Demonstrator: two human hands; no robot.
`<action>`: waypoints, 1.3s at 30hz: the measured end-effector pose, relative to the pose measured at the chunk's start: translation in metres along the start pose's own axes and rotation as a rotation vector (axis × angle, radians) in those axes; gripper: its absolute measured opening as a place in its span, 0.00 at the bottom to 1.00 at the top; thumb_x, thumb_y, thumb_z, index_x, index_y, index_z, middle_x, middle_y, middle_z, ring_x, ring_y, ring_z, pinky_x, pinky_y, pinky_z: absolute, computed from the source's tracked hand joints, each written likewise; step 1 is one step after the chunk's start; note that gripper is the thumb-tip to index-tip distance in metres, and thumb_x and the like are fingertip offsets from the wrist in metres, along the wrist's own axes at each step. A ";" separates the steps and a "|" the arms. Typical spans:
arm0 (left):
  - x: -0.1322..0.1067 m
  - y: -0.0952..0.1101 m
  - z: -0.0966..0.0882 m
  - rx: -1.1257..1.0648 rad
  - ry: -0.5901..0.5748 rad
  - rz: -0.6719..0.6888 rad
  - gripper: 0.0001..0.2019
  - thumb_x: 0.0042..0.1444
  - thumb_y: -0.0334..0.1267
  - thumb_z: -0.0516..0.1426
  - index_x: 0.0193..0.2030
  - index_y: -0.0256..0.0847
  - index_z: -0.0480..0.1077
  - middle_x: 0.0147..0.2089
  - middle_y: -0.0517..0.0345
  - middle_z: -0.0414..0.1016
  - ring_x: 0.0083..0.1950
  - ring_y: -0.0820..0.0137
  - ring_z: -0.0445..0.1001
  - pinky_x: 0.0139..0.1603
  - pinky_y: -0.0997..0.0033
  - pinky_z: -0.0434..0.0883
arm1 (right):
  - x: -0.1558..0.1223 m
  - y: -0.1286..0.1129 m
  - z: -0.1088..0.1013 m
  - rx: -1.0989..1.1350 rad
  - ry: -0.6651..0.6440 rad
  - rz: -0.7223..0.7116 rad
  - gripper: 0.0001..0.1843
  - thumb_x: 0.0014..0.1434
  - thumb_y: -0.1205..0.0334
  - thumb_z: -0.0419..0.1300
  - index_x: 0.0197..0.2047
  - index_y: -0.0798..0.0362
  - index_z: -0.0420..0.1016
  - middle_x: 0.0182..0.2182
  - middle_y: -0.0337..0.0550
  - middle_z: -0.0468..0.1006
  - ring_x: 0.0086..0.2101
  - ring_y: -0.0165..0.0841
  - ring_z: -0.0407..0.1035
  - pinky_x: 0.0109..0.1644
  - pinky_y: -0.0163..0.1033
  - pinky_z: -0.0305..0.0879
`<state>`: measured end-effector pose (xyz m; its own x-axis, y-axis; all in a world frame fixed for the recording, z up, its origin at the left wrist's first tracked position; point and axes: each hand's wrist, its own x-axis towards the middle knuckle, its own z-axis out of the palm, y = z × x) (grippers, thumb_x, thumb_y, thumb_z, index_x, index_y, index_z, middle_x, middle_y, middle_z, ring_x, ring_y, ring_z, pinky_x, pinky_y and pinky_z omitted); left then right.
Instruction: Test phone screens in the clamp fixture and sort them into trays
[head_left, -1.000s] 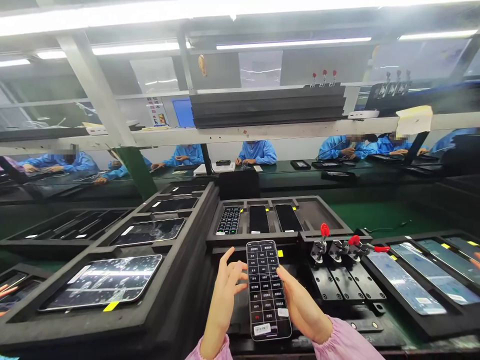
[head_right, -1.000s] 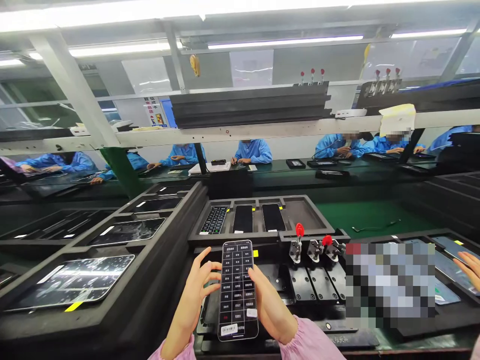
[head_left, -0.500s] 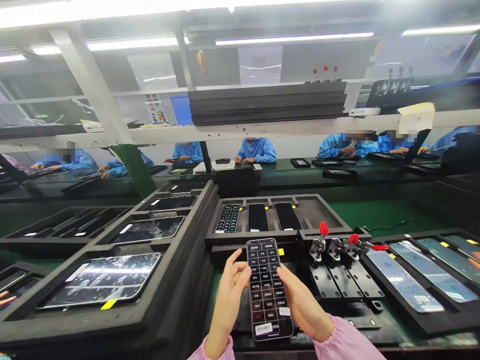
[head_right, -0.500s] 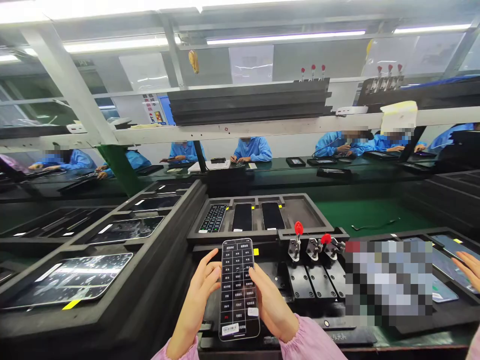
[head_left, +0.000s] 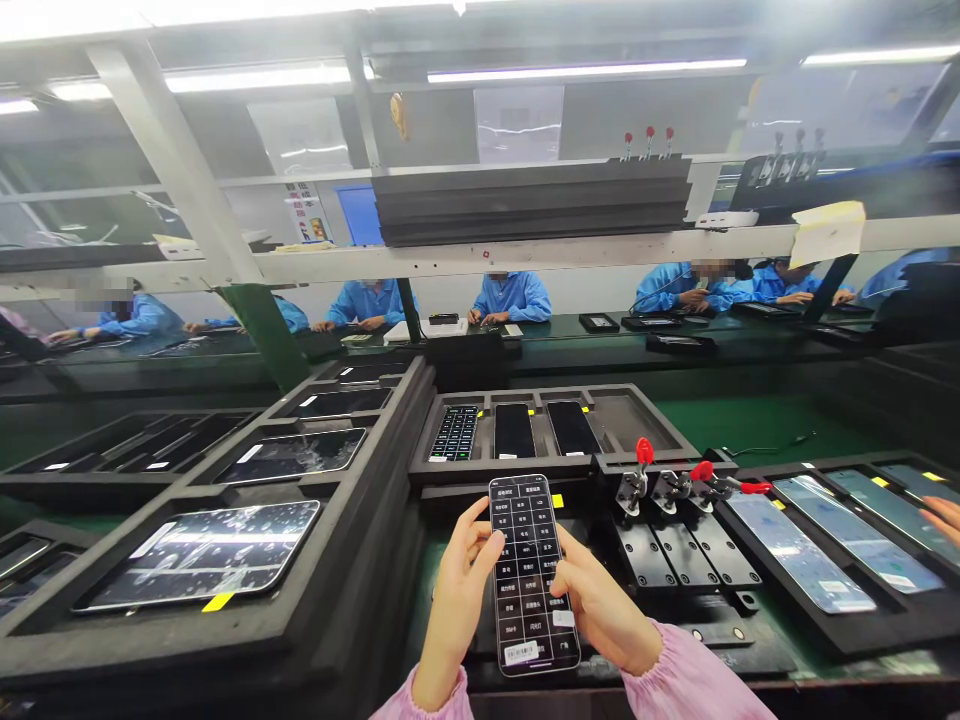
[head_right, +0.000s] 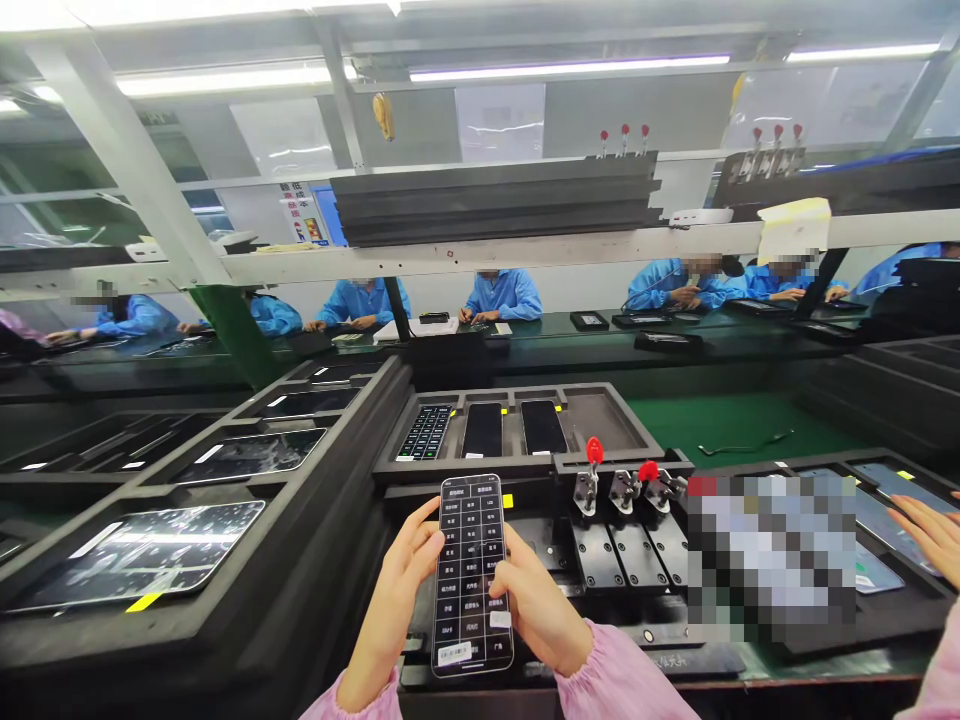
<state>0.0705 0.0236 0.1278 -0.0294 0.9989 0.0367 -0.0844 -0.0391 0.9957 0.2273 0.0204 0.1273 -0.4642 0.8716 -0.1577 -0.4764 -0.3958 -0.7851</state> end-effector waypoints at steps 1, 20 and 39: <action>0.000 0.000 0.000 0.000 -0.003 0.000 0.21 0.56 0.45 0.54 0.56 0.44 0.60 0.43 0.57 0.74 0.46 0.66 0.72 0.51 0.68 0.65 | 0.000 0.000 0.001 -0.003 0.007 0.003 0.33 0.39 0.74 0.49 0.51 0.47 0.65 0.33 0.35 0.70 0.27 0.24 0.58 0.29 0.29 0.55; -0.003 -0.001 -0.001 -0.052 -0.057 0.008 0.19 0.58 0.43 0.53 0.55 0.44 0.59 0.45 0.55 0.74 0.49 0.65 0.71 0.52 0.66 0.64 | 0.001 0.007 -0.005 0.082 -0.033 -0.059 0.20 0.56 0.68 0.51 0.52 0.48 0.66 0.35 0.37 0.71 0.33 0.26 0.63 0.39 0.33 0.59; -0.040 -0.026 0.025 -0.195 0.161 0.106 0.18 0.61 0.46 0.46 0.55 0.46 0.62 0.58 0.58 0.65 0.60 0.64 0.61 0.62 0.65 0.55 | -0.020 0.023 0.001 0.375 -0.002 0.089 0.14 0.58 0.56 0.51 0.40 0.53 0.73 0.29 0.39 0.75 0.31 0.30 0.67 0.44 0.37 0.57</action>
<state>0.0985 -0.0151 0.1025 -0.2048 0.9725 0.1107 -0.2622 -0.1635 0.9511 0.2249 -0.0067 0.1137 -0.5170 0.8288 -0.2141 -0.6740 -0.5483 -0.4951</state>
